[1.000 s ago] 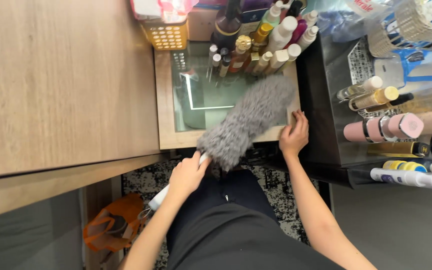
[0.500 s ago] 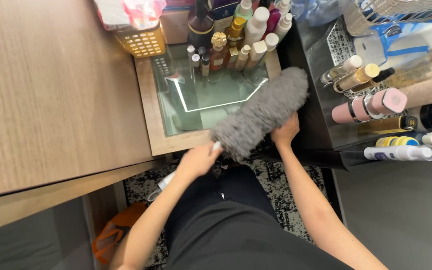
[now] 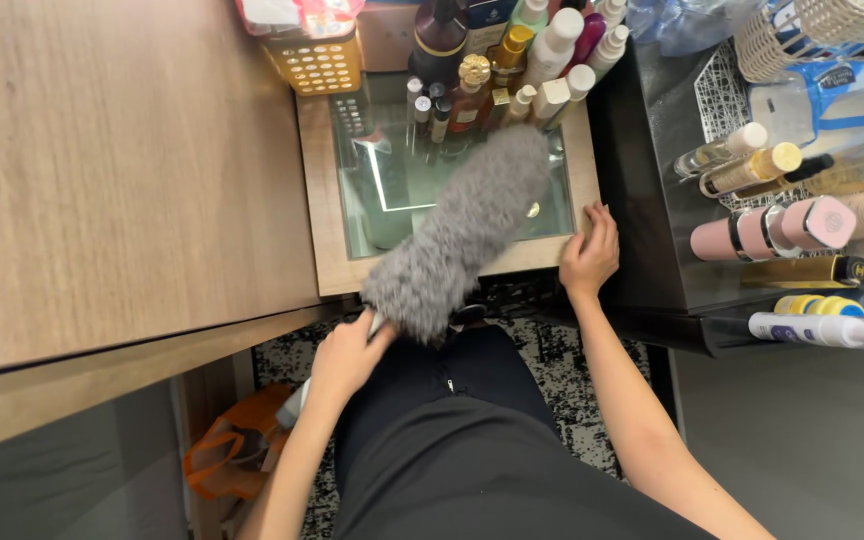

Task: Dusting the surface and organizing cosmetic bottles on a vanity table.

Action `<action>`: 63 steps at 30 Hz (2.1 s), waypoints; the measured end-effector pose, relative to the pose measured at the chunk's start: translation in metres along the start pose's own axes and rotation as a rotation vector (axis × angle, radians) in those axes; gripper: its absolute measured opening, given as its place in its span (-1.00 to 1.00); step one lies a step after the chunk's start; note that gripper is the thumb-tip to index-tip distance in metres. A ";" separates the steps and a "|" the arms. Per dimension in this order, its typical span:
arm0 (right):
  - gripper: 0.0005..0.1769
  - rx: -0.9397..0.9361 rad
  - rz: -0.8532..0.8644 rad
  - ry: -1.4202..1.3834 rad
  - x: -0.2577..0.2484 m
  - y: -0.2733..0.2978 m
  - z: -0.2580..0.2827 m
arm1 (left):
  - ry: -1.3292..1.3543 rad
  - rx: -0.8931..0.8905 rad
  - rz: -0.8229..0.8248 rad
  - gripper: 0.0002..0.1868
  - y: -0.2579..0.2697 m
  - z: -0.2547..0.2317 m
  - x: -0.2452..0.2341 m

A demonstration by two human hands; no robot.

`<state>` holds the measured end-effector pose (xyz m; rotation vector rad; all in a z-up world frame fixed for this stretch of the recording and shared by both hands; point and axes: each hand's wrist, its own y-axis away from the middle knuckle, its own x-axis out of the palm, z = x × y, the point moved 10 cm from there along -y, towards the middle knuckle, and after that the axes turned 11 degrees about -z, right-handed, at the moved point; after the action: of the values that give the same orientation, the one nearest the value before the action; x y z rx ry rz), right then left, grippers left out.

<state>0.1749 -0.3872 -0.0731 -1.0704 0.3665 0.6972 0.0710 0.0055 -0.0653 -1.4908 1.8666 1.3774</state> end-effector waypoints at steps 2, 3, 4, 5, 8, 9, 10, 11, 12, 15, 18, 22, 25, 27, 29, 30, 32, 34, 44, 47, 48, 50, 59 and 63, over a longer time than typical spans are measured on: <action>-0.54 -0.028 0.008 -0.034 0.000 0.000 0.004 | -0.009 0.042 0.021 -0.49 0.017 0.006 -0.003; -0.54 -0.032 0.014 -0.044 0.003 0.001 0.003 | -0.007 0.031 0.016 -0.49 0.017 0.024 0.003; -0.55 -0.031 0.028 -0.026 0.004 0.002 0.000 | 0.050 0.000 -0.047 -0.54 0.016 0.042 0.005; -0.55 -0.031 0.043 -0.009 0.004 0.003 -0.004 | 0.106 -0.031 -0.111 -0.60 0.017 0.060 0.007; -0.55 -0.035 -0.014 -0.036 0.001 0.001 -0.001 | 0.154 -0.174 -0.132 -0.59 0.017 0.101 0.047; -0.55 -0.036 -0.015 -0.040 0.003 0.000 0.002 | 0.153 -0.175 -0.136 -0.59 0.021 0.096 0.042; -0.54 -0.034 -0.015 -0.035 0.001 -0.001 0.004 | 0.221 -0.144 -0.132 -0.61 0.027 0.085 0.040; -0.54 -0.032 -0.016 -0.031 -0.001 -0.001 0.005 | 0.290 -0.114 -0.129 -0.63 0.033 0.074 0.038; -0.54 -0.033 -0.013 -0.035 0.000 -0.001 0.005 | 0.291 -0.118 -0.131 -0.63 0.034 0.079 0.030; -0.52 -0.037 -0.001 -0.023 -0.002 0.001 0.005 | 0.057 -0.116 -0.121 -0.65 0.040 0.091 0.021; -0.53 -0.033 -0.010 -0.033 0.000 -0.003 0.008 | 0.240 -0.193 -0.272 -0.71 0.044 0.110 0.015; -0.52 -0.027 -0.002 -0.018 0.000 0.000 0.005 | 0.154 -0.263 -0.279 -0.71 0.056 0.132 0.026; -0.53 -0.014 0.007 -0.031 -0.008 -0.005 0.021 | 0.339 -0.362 -0.295 -0.67 0.070 0.101 0.019; -0.54 -0.004 0.001 -0.050 -0.009 -0.010 0.030 | 0.496 -0.422 -0.253 -0.66 0.071 0.088 0.022; -0.53 -0.031 0.004 -0.046 -0.011 -0.009 0.030 | 0.431 -0.366 -0.147 -0.64 0.070 0.089 0.037; -0.53 -0.034 0.005 -0.048 -0.007 -0.007 0.019 | 0.433 -0.368 -0.149 -0.64 0.071 0.092 0.024; -0.51 -0.063 0.004 -0.017 0.003 0.000 0.002 | -0.014 -0.327 -0.350 -0.64 0.076 0.101 -0.029; -0.51 -0.058 -0.004 -0.033 0.004 0.001 0.003 | 0.156 -0.361 -0.337 -0.65 0.075 0.103 0.006; -0.52 -0.034 -0.009 -0.034 -0.003 -0.005 0.011 | 0.333 -0.286 -0.227 -0.61 0.050 0.098 0.015; -0.53 -0.018 0.001 -0.021 0.000 -0.001 0.003 | 0.167 -0.046 -0.113 -0.58 0.041 0.049 -0.001; -0.53 -0.014 -0.001 -0.015 -0.002 -0.002 0.005 | 0.165 -0.041 -0.108 -0.58 0.034 0.036 -0.004; -0.53 -0.010 0.048 0.016 0.000 -0.002 0.007 | 0.059 -0.011 0.007 -0.46 0.023 0.007 0.000; -0.51 0.033 0.109 0.027 0.007 0.003 -0.002 | 0.127 0.124 0.121 -0.39 -0.024 -0.089 -0.021; -0.52 -0.006 0.048 0.071 0.014 0.012 -0.021 | 0.141 0.230 0.158 -0.43 -0.035 -0.120 -0.004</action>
<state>0.1781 -0.3971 -0.0989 -1.0969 0.4520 0.7046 0.1359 -0.0933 -0.0250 -1.3811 2.1878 1.1010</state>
